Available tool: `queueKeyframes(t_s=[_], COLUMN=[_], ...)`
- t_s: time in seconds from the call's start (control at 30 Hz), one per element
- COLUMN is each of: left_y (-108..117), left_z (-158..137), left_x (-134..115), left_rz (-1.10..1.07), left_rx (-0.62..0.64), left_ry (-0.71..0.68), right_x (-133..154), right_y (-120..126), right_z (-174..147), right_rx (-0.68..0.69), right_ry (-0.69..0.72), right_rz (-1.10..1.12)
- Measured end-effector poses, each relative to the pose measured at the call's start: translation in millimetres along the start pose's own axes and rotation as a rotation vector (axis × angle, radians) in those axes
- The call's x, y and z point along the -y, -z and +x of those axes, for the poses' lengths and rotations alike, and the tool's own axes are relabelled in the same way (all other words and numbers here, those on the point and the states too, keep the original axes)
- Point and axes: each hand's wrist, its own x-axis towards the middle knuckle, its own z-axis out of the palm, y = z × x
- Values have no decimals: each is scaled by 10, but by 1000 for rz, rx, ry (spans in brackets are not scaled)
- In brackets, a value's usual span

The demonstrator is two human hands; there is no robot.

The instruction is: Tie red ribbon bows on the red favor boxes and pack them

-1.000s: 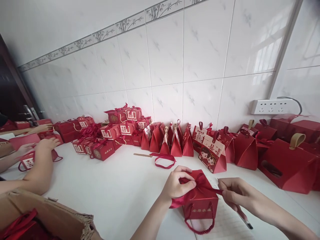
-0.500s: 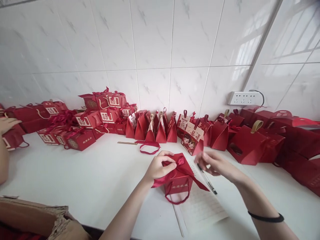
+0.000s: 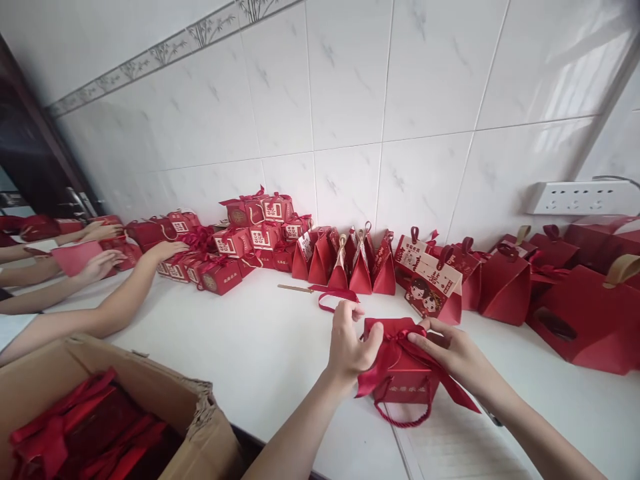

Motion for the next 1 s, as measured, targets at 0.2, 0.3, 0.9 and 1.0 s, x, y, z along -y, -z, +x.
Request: queueKeyframes(t_s=[0.2,0.3,0.9,1.0], left_y=[24,16,-79,-88], left_z=[5,1,-102,-112], left_x=[-75,-84,48,91], left_rz=[198,212,10,30], left_rx=[214,210,64,71], left_ry=[291,284,127,105], right_x=[-12,0,-84,-140], right_y=[-8,-6,32,86], right_z=[-3,-18,22,42], right_rx=[7,36,69,147], right_ry=[8,-11,-110,-99], right_rz=[56,130,335,402])
